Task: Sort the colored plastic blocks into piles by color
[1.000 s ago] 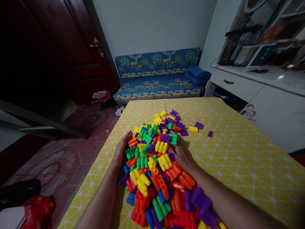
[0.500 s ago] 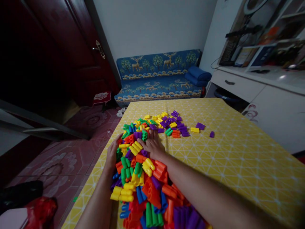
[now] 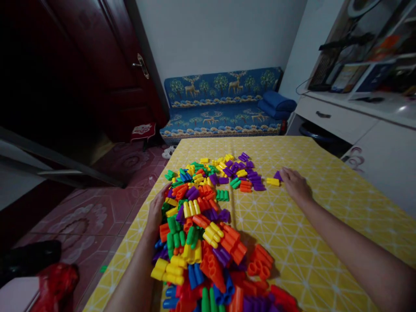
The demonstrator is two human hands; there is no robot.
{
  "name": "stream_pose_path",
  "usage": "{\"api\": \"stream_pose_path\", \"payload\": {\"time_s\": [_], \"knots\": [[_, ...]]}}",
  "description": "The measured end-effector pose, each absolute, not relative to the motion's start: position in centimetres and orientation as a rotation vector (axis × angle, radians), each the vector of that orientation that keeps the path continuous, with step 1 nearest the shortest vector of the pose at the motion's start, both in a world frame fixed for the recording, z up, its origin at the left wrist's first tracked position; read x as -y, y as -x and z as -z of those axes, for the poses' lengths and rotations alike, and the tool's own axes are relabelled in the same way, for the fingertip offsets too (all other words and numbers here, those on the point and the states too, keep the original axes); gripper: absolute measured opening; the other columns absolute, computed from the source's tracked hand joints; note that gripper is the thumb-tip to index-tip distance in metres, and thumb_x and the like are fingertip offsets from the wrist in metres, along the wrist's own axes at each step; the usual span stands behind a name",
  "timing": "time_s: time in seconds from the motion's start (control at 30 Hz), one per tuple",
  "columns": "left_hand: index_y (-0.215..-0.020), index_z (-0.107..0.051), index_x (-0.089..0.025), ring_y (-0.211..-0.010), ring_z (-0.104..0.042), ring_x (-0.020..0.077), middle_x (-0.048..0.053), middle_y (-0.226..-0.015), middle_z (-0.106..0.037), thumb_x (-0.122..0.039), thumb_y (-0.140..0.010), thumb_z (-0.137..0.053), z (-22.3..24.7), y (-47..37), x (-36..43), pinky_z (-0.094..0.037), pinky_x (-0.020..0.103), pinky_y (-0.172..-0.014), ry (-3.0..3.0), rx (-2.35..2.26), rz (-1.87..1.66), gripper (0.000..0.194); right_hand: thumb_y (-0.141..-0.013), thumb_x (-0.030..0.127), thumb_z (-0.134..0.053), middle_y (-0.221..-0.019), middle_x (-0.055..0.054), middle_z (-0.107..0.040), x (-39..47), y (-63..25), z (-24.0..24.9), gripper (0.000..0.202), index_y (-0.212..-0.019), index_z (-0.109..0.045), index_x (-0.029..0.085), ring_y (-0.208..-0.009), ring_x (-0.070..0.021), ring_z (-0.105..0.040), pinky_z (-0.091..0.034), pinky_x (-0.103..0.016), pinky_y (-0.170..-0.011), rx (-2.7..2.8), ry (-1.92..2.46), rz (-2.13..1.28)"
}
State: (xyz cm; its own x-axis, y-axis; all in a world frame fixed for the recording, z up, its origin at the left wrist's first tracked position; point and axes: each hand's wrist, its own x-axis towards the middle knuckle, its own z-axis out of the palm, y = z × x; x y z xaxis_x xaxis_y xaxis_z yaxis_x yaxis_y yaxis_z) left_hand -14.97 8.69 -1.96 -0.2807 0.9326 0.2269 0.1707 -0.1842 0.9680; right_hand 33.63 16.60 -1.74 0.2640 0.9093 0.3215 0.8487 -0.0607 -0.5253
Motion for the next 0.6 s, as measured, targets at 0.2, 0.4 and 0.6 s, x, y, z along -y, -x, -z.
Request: {"api": "stream_pose_path", "payload": {"time_s": [0.2,0.4,0.6], "knots": [[-0.133,-0.062,-0.022,-0.134,-0.050,0.0312,0.008,-0.137,-0.062,-0.066,-0.088,-0.048,2.2,15.1,-8.5,-0.033,0.043,-0.116,-1.289,-1.411,-1.484,0.065,-0.095,0.065,-0.027,-0.145,-0.002,-0.054,-18.5,-23.9,0.3,0.061,-0.142,-0.050,0.033,-0.130,-0.0269,-0.053,-0.042,-0.046,-0.108,1.733,1.701,-0.573],[-0.133,-0.062,-0.020,-0.135,-0.047,0.0334,0.009,-0.138,-0.061,-0.068,-0.086,-0.049,2.1,15.1,-8.6,-0.033,0.045,-0.116,-1.301,-1.405,-1.483,0.068,-0.097,0.064,-0.025,-0.150,-0.005,-0.048,-15.2,-14.3,-1.0,0.065,-0.144,-0.049,0.027,-0.139,-0.0232,-0.043,-0.032,-0.042,-0.117,1.884,1.369,-0.742],[-0.130,-0.064,-0.022,-0.140,-0.042,0.0304,0.006,-0.142,-0.058,-0.067,-0.088,-0.046,1.8,15.2,-8.3,-0.026,0.041,-0.120,-1.284,-1.433,-1.544,0.064,-0.098,0.060,-0.027,-0.141,-0.008,-0.057,-15.8,-12.4,-0.8,0.061,-0.133,-0.061,0.023,-0.138,-0.0224,-0.044,-0.032,-0.042,-0.116,1.866,1.103,-0.749]]}}
